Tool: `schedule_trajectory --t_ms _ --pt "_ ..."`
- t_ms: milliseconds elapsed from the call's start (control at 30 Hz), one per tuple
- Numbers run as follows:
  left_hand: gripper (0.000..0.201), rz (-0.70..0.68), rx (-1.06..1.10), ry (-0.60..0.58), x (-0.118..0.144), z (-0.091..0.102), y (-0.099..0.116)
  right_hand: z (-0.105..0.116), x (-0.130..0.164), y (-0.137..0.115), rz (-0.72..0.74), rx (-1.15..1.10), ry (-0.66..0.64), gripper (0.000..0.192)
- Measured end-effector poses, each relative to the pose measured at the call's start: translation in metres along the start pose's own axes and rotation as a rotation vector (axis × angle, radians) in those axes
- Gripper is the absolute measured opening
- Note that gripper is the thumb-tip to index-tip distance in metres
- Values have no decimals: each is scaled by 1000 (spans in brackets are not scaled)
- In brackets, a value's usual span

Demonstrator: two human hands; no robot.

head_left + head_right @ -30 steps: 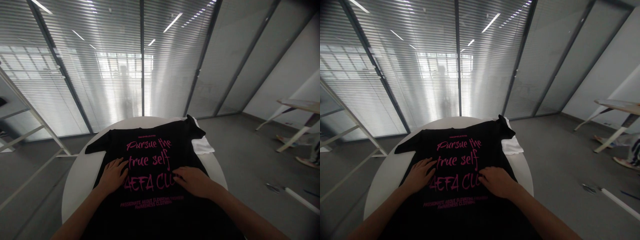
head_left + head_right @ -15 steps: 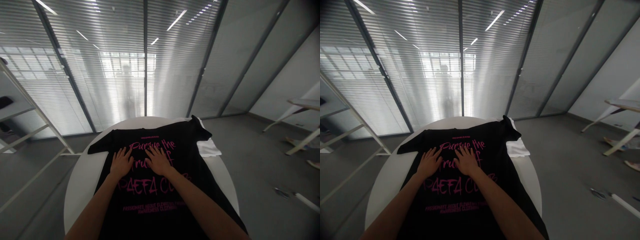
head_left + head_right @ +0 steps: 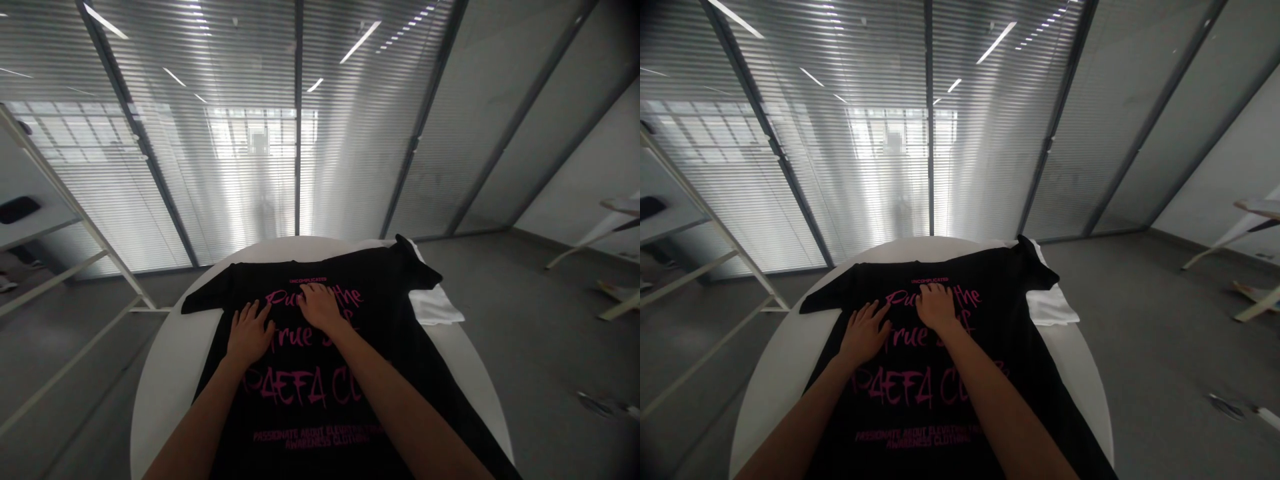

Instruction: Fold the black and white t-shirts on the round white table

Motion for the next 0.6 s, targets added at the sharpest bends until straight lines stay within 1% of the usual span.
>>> schedule_trajectory --t_ms 67,233,333,433,500,600 --pt "53 10 3 4 -1 0 -1 -9 -6 -2 6 -17 8 52" --pt "52 13 10 7 -2 0 0 -34 -10 0 17 -27 -117 59" --pt "52 41 17 22 -3 3 2 -39 -11 3 29 -37 -110 60" --pt "47 67 28 47 -8 8 3 -40 -12 4 41 -50 -93 60" --pt "45 103 36 66 -15 12 -3 -40 -13 5 43 -54 -85 60" --pt "45 179 -1 141 -33 22 -25 -42 -13 6 41 -63 -85 61"
Point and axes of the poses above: each hand's wrist, its own x-axis away from the middle knuckle, its own z-axis out of the back of the hand, y = z × x, the point moved 2 cm from there along -x, towards the middle knuckle, and after that the axes turned 3 degrees about -y, right-handed, at the moved point
